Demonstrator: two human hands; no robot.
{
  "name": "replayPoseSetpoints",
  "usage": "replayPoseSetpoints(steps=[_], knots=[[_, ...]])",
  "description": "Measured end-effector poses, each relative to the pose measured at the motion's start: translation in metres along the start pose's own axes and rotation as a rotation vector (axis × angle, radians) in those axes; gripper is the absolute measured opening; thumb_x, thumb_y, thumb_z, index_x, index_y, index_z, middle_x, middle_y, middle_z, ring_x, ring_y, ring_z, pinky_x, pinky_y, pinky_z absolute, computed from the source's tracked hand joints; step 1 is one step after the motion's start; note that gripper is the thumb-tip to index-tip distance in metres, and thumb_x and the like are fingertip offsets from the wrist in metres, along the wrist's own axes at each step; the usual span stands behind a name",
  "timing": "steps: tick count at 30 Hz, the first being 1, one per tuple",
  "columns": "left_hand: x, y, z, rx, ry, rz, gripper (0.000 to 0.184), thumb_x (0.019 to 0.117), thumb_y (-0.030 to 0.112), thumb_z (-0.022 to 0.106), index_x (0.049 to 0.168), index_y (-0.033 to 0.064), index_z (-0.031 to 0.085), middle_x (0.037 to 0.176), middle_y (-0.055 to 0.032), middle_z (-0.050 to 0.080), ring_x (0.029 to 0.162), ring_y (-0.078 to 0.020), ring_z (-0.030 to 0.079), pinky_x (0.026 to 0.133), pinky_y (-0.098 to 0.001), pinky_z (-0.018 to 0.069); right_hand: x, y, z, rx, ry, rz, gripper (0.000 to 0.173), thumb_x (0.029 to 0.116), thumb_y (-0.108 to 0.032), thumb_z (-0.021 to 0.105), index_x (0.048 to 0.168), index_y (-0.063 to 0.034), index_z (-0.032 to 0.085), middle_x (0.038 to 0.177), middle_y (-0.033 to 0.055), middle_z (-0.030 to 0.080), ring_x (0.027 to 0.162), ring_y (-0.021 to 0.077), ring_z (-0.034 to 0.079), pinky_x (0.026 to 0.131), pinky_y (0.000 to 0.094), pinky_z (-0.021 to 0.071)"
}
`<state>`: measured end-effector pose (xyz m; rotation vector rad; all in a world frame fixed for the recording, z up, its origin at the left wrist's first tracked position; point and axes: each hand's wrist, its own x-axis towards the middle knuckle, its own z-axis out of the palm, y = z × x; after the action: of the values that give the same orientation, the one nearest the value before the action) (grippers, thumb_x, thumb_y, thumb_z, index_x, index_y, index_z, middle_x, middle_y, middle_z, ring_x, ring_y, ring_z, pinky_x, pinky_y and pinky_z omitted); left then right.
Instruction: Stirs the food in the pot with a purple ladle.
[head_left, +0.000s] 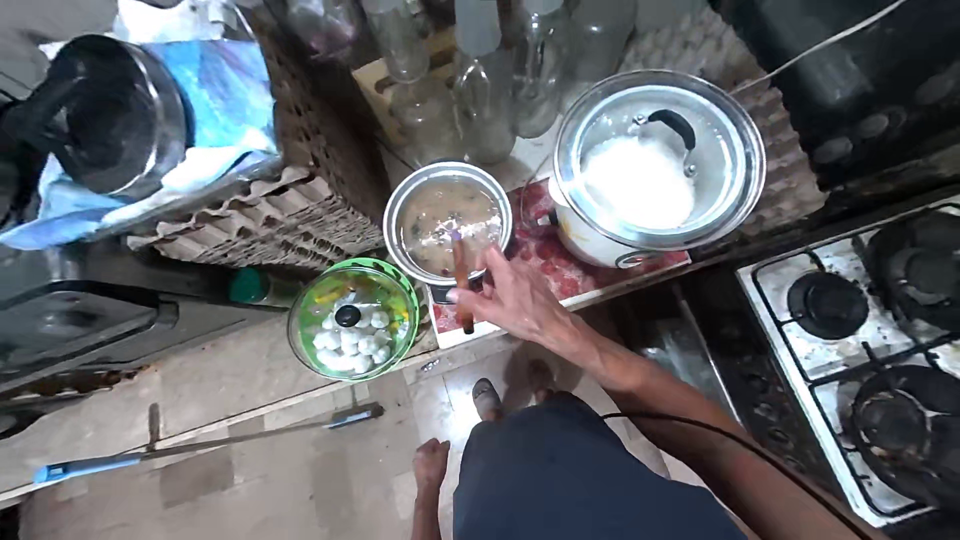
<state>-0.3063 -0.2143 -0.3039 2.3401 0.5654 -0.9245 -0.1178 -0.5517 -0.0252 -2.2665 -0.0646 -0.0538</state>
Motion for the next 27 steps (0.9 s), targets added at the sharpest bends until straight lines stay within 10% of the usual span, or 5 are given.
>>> replayPoseSetpoints(steps=[8,11,20,27], knots=[[0.054,0.023,-0.030,-0.032,-0.054,0.203,0.036,0.0962,0.031,0.065,0.078,0.0004,0.065,0.076,-0.0158,0.064,0.078,-0.0340,0.064,0.075,-0.0603,0.0505,0.039,-0.025,-0.032,-0.572,-0.417,0.168,0.073,0.0927,-0.022,0.068,0.159,-0.0238,0.038,0.107,0.0189,0.070,0.094,0.0392,0.069,0.079,0.0613,0.0553],[0.058,0.012,-0.041,-0.061,-0.064,0.226,0.035,0.0958,0.030,0.065,0.075,0.0016,0.062,0.072,-0.0140,0.061,0.074,-0.0325,0.062,0.071,-0.0589,0.0493,0.048,-0.013,-0.051,-0.890,-0.345,0.171,0.037,0.1027,-0.026,0.051,0.139,-0.0230,0.059,0.110,0.0210,0.068,0.092,0.0441,0.069,0.071,0.0639,0.0544],[0.060,-0.032,-0.050,-0.067,-0.127,0.207,0.034,0.0951,0.028,0.066,0.073,0.0027,0.060,0.070,-0.0129,0.059,0.072,-0.0316,0.061,0.068,-0.0582,0.0476,0.069,-0.015,-0.066,-0.958,-0.271,0.196,0.037,0.1010,-0.028,0.055,0.133,-0.0446,0.065,0.100,0.0121,0.075,0.090,0.0390,0.071,0.071,0.0645,0.0518],[0.060,-0.092,-0.037,0.033,-0.220,0.100,0.033,0.0970,0.029,0.065,0.086,-0.0012,0.069,0.088,-0.0213,0.069,0.090,-0.0394,0.068,0.081,-0.0643,0.0504,0.052,-0.038,-0.076,-0.941,-0.339,0.265,0.028,0.1024,-0.037,0.053,0.118,-0.0340,0.077,0.097,0.0120,0.075,0.092,0.0382,0.071,0.073,0.0649,0.0521]])
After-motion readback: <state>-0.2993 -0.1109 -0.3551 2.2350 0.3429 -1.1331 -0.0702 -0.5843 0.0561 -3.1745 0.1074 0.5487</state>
